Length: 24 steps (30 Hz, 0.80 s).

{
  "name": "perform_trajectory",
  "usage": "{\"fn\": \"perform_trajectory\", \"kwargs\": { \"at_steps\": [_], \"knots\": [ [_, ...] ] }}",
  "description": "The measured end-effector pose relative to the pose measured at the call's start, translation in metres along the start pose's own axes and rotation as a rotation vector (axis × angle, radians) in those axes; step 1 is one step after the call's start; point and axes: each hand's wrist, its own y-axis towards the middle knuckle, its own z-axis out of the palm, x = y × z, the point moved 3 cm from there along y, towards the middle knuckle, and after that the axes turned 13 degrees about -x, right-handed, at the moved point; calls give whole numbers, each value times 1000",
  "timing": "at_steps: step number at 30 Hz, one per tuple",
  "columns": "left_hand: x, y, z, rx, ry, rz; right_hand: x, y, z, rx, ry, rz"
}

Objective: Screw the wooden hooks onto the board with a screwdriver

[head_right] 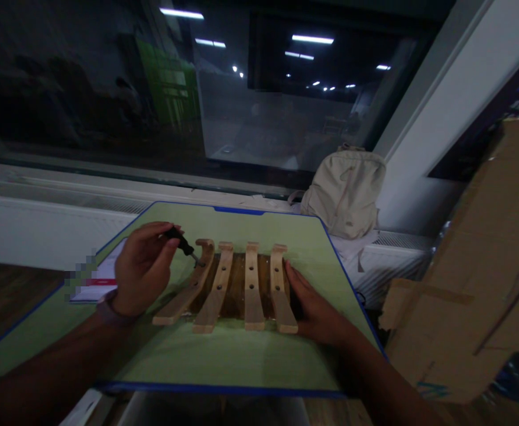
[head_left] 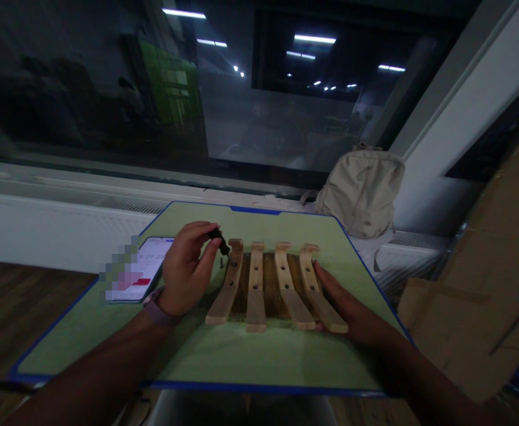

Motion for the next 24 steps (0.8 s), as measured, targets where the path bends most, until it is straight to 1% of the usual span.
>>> {"fn": "perform_trajectory", "kwargs": {
  "at_steps": [2, 3, 6, 8, 10, 13, 16, 17, 18, 20, 22, 24],
  "knots": [
    [0, -2, 1, 48, -50, -55, 1, 0, 0, -6, 16, 0],
    [0, -3, 1, 73, -55, -47, 1, 0, -1, -12, 27, 0],
    [1, -3, -1, 106, -22, 69, 4, -1, -2, -18, 43, 7],
    [3, -1, -3, 93, 13, 130, 5, -1, -2, -17, 44, 7],
    [5, -1, -4, 64, 47, 154, 5, 0, -2, -17, 45, 2],
    [5, -3, -2, 45, 53, 123, 3, 0, -1, -22, 43, -7],
    [2, -5, 1, 99, -8, 36, 0, 0, -1, -23, 38, -9],
    [0, -5, 2, 121, -15, 34, -1, 0, -1, -23, 34, -7],
    [-2, -4, 3, 137, -6, 58, -1, -1, 0, -24, 31, -5],
    [-8, -1, 2, 143, 47, 157, -2, -2, 0, -29, 28, 2],
    [-12, 3, 1, 115, 92, 247, -3, -2, 0, -31, 32, 10],
    [-14, 6, -1, 78, 113, 283, -2, -2, 1, -28, 42, 9]
  ]
}}
